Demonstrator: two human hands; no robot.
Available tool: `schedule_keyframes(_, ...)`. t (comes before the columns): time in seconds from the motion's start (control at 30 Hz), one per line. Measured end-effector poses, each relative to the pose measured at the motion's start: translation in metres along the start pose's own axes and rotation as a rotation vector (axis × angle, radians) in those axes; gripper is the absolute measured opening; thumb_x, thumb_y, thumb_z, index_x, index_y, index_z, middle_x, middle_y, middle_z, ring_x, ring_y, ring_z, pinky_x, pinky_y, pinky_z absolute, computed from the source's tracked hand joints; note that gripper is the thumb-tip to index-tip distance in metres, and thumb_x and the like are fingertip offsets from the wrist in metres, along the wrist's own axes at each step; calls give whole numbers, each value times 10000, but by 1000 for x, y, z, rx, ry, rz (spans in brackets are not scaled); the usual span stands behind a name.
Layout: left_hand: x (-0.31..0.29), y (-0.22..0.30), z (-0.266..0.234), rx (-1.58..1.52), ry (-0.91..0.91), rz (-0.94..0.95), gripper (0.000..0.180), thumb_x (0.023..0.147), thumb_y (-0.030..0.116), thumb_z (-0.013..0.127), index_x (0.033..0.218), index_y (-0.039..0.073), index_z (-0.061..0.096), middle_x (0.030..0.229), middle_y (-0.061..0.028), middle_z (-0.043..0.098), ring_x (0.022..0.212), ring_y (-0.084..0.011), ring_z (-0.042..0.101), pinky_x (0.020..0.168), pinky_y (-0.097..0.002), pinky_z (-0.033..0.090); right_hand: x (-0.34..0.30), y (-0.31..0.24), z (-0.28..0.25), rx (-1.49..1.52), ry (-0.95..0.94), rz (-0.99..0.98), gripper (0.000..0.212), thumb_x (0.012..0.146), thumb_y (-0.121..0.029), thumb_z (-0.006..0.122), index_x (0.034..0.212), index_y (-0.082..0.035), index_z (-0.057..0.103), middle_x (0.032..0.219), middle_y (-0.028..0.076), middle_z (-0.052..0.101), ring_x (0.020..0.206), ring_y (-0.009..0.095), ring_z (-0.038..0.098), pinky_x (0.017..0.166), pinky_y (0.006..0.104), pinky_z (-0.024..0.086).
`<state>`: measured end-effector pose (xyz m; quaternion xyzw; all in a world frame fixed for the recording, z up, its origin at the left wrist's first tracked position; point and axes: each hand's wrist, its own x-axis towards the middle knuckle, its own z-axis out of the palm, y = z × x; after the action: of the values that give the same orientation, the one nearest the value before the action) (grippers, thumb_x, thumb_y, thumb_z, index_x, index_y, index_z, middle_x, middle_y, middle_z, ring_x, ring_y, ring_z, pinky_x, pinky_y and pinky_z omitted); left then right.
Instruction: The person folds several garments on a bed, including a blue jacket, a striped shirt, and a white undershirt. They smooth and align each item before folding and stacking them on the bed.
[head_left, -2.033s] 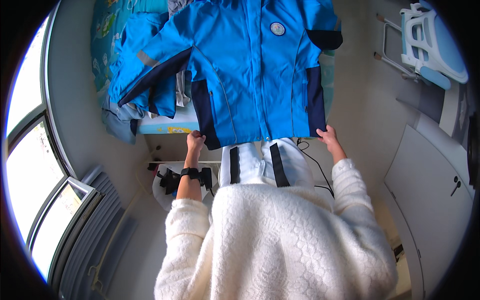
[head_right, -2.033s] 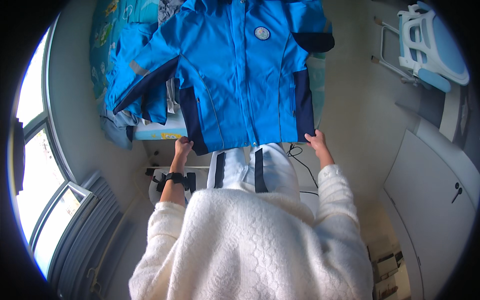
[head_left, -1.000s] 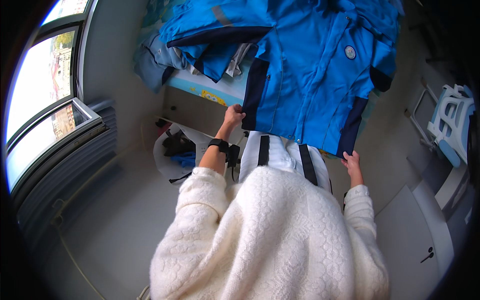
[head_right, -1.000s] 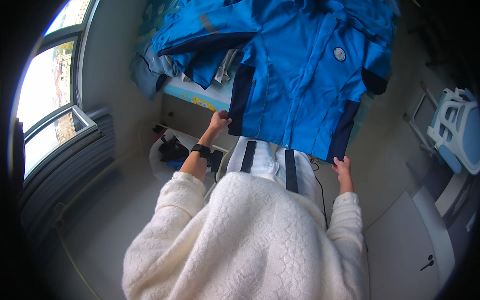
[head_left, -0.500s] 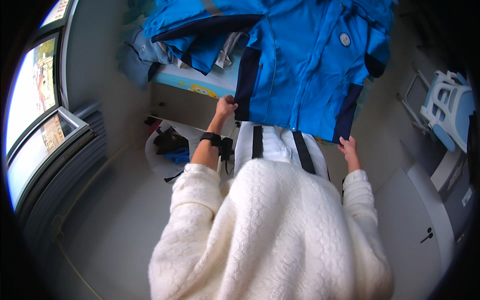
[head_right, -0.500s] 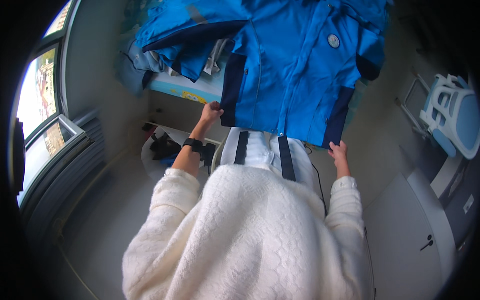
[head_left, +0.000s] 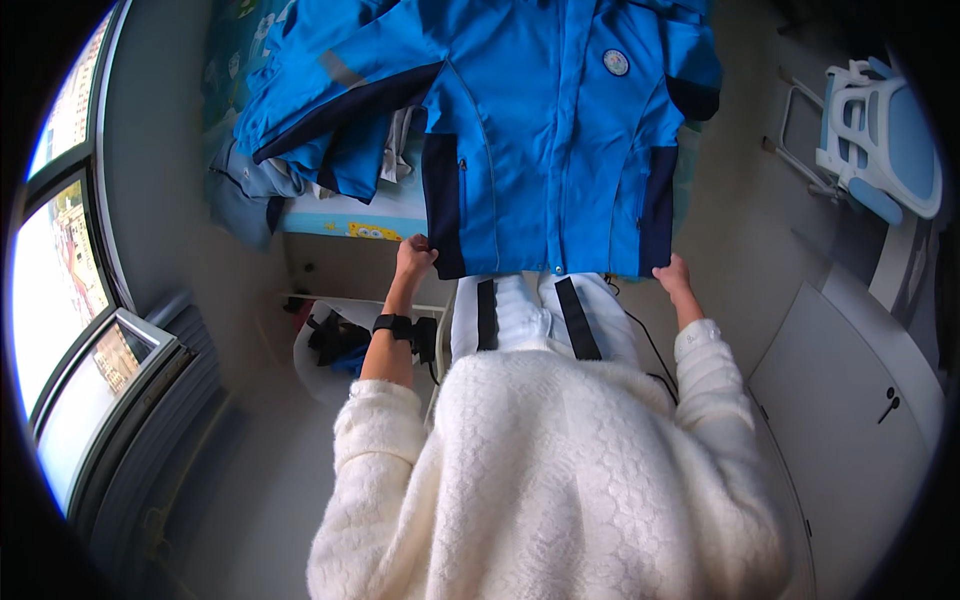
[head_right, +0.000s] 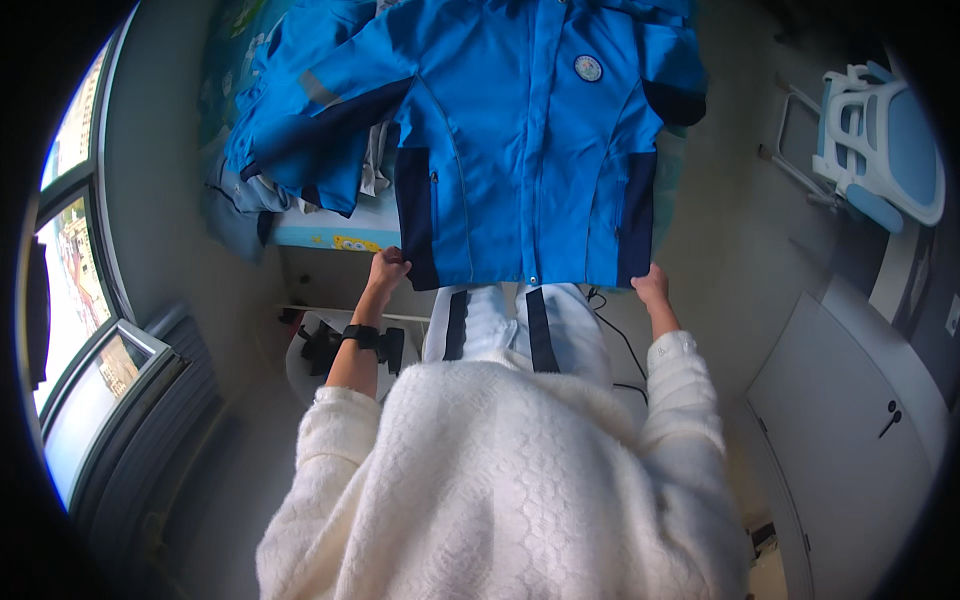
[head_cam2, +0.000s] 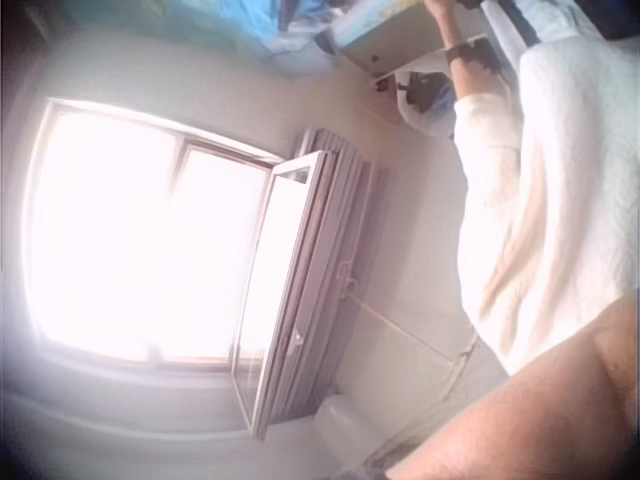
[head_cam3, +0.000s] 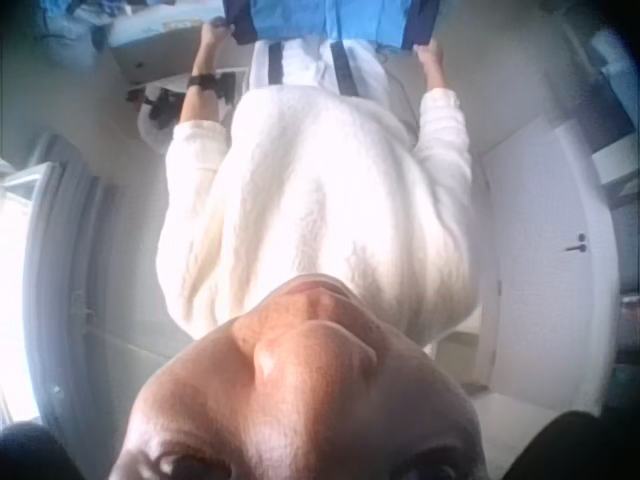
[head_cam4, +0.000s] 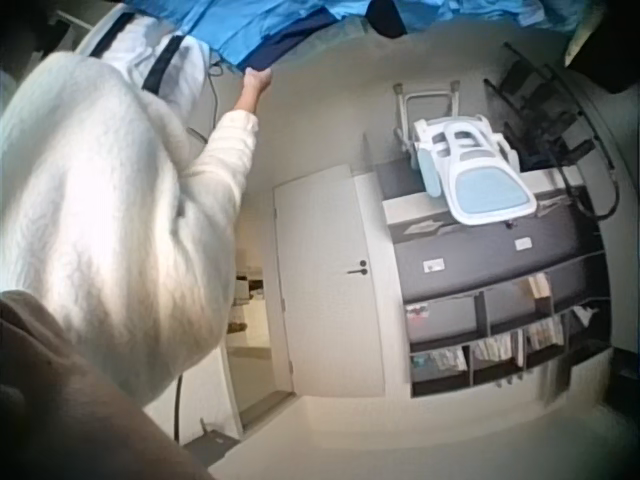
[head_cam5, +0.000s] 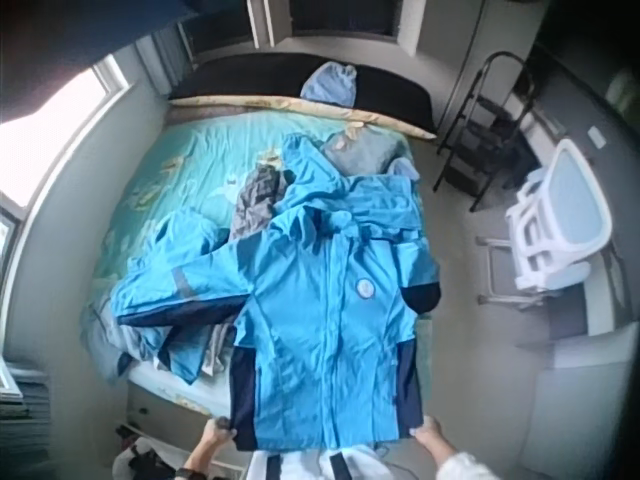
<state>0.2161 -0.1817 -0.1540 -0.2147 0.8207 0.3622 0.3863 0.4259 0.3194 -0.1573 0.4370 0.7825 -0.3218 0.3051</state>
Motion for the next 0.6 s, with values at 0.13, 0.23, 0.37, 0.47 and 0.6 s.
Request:
schedule_keyframes(0.13,-1,9,-8,149,64,53,117,690,21,650,805,24,627,745,-95,646,703,-191,622,654,-312,487,16,-25,0,-189,349,-190,359,688,-127,743,987,-17,579,918,182,633,899,327,616,804,407,486)
schedule_keyframes(0.23,5,36,-17,102,78,116,122,685,12,631,803,41,641,732,-82,653,699,-187,625,661,-300,484,44,-57,-10,81,158,-206,329,691,-115,741,976,-43,593,868,136,638,833,287,627,756,392,498)
schedule_keyframes(0.37,41,128,-20,94,20,393,129,725,5,598,848,16,635,757,-101,652,728,-192,625,674,-295,479,90,-125,-24,343,14,-462,215,717,-67,708,903,-19,612,782,96,628,739,201,608,690,307,489)
schedule_keyframes(0.47,73,226,-1,157,-49,683,141,791,21,587,926,16,628,774,-100,628,732,-197,614,669,-293,473,114,-201,-41,435,23,-579,135,789,-71,658,911,-18,639,839,108,661,777,194,630,702,291,495)
schedule_keyframes(0.6,118,359,56,259,-59,997,229,848,39,563,1075,39,598,1001,-125,621,863,-294,618,720,-351,490,136,-303,-57,570,-39,-621,141,876,-58,589,991,12,629,885,84,658,804,145,634,720,264,506)
